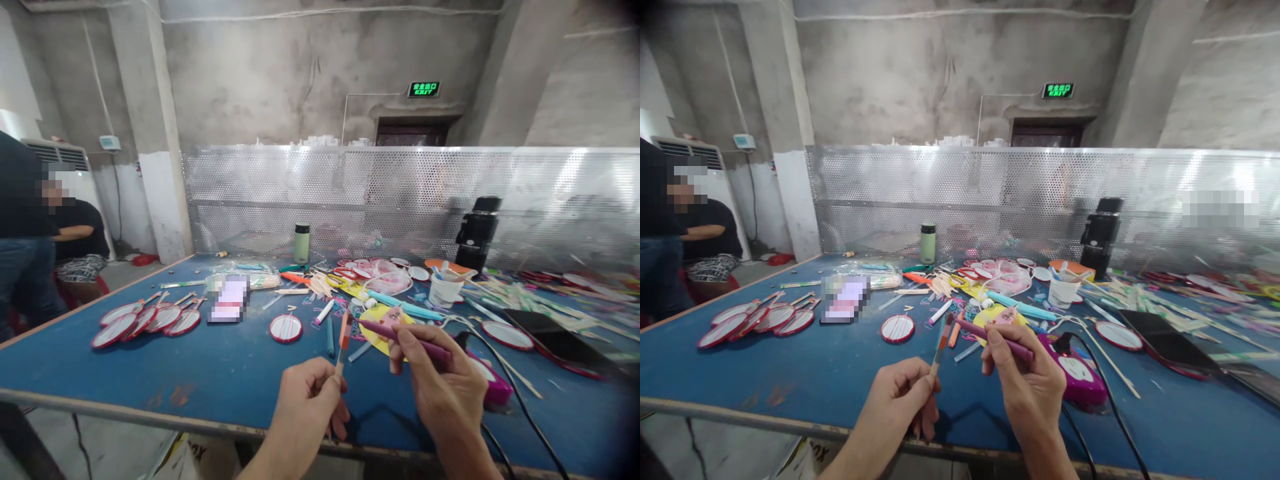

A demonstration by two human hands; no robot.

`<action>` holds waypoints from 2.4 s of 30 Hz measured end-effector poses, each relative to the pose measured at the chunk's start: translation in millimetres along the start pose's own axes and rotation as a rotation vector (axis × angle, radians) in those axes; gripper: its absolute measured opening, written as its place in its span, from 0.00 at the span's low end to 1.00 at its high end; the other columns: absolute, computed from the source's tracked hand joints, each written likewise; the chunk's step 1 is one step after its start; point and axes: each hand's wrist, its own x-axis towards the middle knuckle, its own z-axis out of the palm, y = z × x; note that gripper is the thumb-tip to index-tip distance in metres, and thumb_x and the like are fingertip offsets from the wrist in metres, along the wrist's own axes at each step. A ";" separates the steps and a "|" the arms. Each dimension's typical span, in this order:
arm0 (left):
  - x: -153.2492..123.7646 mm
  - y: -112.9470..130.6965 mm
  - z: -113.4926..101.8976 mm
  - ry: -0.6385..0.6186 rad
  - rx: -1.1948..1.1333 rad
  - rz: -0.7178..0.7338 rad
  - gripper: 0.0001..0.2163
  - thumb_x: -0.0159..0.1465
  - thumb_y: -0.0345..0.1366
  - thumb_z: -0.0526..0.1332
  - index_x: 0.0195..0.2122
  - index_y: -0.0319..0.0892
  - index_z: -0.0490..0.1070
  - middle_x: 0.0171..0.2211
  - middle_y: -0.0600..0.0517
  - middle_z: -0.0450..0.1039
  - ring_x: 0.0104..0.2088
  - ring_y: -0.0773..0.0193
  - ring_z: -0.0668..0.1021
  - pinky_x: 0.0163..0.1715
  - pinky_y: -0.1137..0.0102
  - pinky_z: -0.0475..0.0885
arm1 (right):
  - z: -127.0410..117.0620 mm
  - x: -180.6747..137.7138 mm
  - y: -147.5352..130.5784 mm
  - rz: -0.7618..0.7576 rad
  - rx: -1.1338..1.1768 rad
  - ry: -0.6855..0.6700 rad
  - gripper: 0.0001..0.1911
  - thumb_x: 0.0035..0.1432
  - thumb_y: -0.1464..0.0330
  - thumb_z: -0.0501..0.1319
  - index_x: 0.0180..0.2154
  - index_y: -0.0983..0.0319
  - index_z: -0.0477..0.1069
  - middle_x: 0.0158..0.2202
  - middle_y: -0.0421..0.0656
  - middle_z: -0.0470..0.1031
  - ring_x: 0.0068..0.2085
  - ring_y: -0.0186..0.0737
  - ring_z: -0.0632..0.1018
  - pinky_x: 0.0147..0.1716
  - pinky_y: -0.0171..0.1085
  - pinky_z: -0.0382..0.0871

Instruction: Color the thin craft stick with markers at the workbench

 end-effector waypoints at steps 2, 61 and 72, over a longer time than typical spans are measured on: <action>0.0 0.2 0.0 -0.001 0.000 -0.003 0.16 0.55 0.49 0.61 0.26 0.39 0.69 0.15 0.54 0.70 0.13 0.71 0.70 0.14 0.77 0.57 | 0.3 0.5 1.5 -0.013 -0.004 0.008 0.08 0.59 0.64 0.67 0.36 0.62 0.77 0.20 0.38 0.73 0.17 0.33 0.73 0.17 0.33 0.69; -0.9 1.3 -0.3 -0.013 -0.014 0.004 0.13 0.55 0.46 0.60 0.26 0.40 0.69 0.15 0.54 0.69 0.14 0.70 0.70 0.14 0.77 0.58 | 2.4 -0.8 1.6 -0.022 0.023 0.019 0.04 0.58 0.67 0.67 0.34 0.62 0.77 0.20 0.38 0.73 0.18 0.30 0.73 0.17 0.29 0.68; -0.3 -1.8 -1.5 -0.021 -0.033 0.018 0.13 0.56 0.46 0.60 0.26 0.39 0.69 0.15 0.55 0.69 0.13 0.70 0.70 0.14 0.77 0.58 | 0.8 -1.7 1.7 -0.010 0.029 0.035 0.06 0.57 0.66 0.68 0.34 0.63 0.78 0.20 0.39 0.73 0.17 0.32 0.73 0.15 0.30 0.67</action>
